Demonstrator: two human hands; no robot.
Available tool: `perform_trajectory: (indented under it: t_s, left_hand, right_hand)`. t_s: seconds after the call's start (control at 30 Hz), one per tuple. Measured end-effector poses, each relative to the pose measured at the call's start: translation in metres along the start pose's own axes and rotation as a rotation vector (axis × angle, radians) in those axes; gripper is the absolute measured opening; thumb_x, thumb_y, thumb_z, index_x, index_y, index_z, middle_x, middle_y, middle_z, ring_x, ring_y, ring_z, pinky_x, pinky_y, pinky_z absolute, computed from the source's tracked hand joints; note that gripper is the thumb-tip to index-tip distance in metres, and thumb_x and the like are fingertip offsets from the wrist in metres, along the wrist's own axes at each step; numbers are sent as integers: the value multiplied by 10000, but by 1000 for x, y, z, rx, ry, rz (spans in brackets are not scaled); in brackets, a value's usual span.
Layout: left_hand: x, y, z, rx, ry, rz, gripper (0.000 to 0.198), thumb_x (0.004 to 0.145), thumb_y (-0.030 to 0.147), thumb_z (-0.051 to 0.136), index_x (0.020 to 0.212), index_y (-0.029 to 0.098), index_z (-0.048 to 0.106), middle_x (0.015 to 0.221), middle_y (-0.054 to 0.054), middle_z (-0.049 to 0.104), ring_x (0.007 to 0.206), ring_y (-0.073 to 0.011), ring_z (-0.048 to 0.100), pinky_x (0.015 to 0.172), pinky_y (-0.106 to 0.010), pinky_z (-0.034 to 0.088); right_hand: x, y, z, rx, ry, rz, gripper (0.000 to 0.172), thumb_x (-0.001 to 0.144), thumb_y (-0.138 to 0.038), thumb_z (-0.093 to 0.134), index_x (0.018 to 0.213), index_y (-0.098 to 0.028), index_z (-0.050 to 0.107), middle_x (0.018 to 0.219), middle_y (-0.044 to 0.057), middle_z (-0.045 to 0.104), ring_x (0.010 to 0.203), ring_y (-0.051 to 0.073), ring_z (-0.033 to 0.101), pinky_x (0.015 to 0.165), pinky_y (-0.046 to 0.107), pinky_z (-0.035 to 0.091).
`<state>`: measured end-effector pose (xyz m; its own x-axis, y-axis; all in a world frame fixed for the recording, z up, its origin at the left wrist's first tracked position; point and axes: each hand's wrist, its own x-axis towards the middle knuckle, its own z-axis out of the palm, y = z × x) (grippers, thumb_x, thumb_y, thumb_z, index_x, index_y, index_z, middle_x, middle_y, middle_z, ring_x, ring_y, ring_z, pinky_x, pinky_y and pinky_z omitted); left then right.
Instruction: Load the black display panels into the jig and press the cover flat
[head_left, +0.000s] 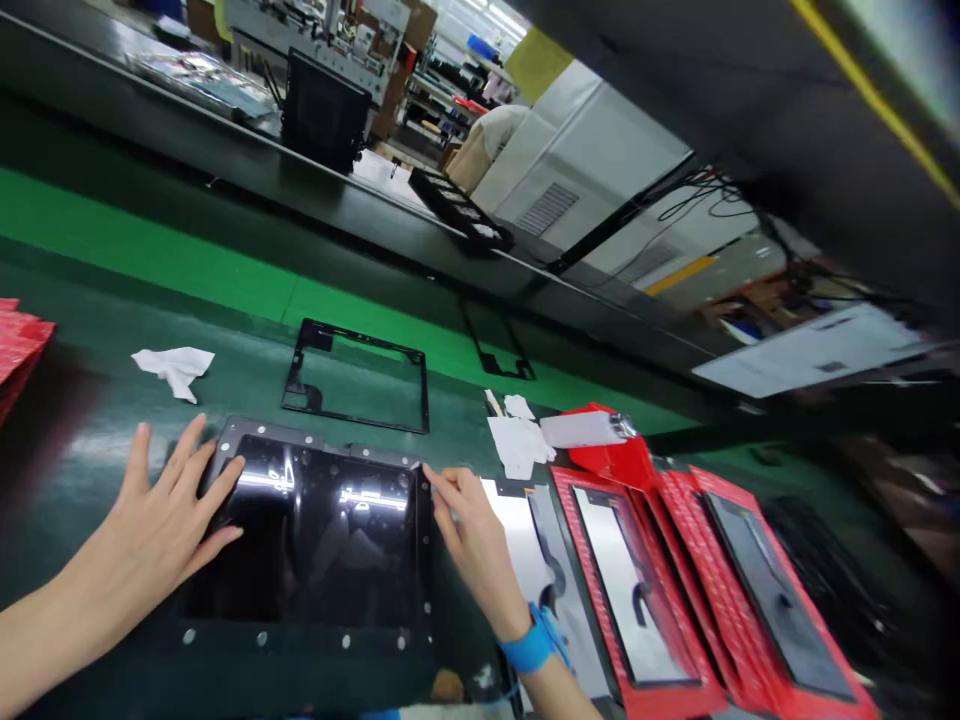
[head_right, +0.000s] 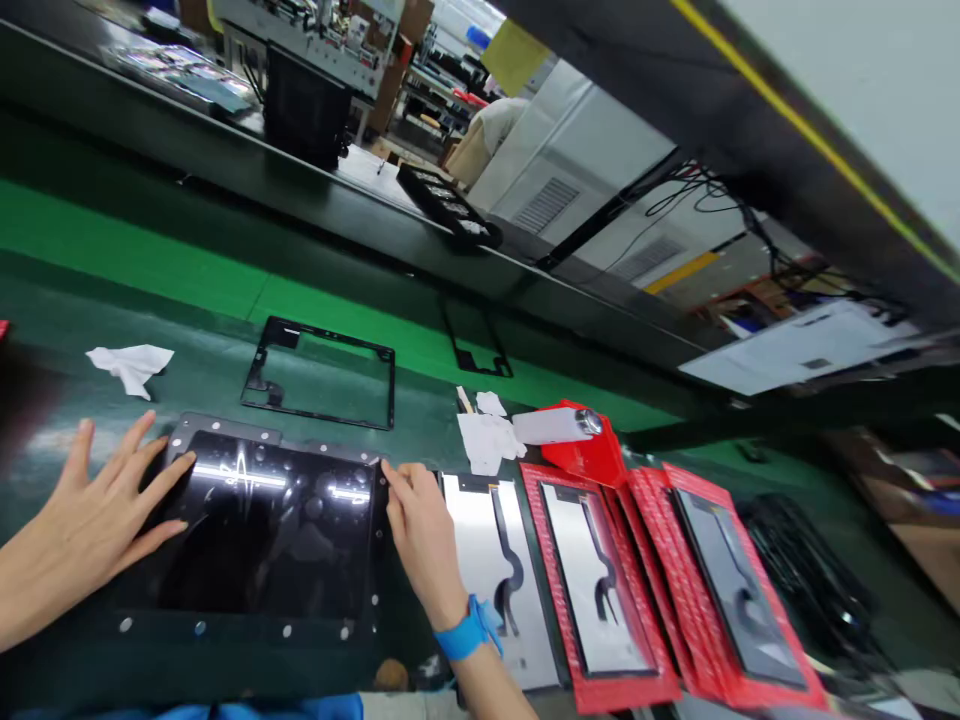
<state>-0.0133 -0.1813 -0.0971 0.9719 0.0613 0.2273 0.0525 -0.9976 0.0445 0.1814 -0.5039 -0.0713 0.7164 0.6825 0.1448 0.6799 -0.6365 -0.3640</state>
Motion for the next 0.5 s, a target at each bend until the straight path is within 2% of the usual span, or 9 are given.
perform_trajectory:
  t_s: [0.1,0.23,0.3,0.4,0.5]
  left_hand:
    - [12,3,-1,66,-16,-6,667,956,493,424,1454,49,439,1379,-336,488,1492,-442,117,1118,-759,49]
    - [18,6,-2,-3,-29,16,800,944,517,399,1551,32,208,1473,-360,364,1490,-453,110,1115,-764,26]
    - [18,8,1,-61,-22,-14,833,934,558,385,1560,47,181,1512,-357,303,1487,-453,131,1128,-749,27]
    - [19,11,7,-135,-1,-91,854,917,622,372,1557,78,218,1542,-343,253,1481,-444,182,1155,-713,48]
    - [20,7,12,-143,3,-66,881,895,629,407,1559,85,208,1537,-339,262,1481,-456,172,1151,-719,58]
  right_hand:
    - [5,3,2,-147,-69,-106,515,903,-17,375,1373,-172,517,1063,103,582,930,237,545,778,388,510]
    - [1,3,9,-373,-101,-220,540,899,4,386,1422,-111,456,1041,120,618,874,258,529,731,420,497]
    - [-2,3,15,-384,-94,-251,587,896,17,378,1471,-100,384,1074,126,626,892,264,531,759,433,502]
    - [-5,4,27,-299,-56,-216,647,918,11,344,1540,-148,259,1105,110,624,891,249,541,799,417,518]
    - [-4,1,36,-228,-26,-144,622,965,-27,307,1558,-183,207,1045,91,623,854,231,545,765,381,530]
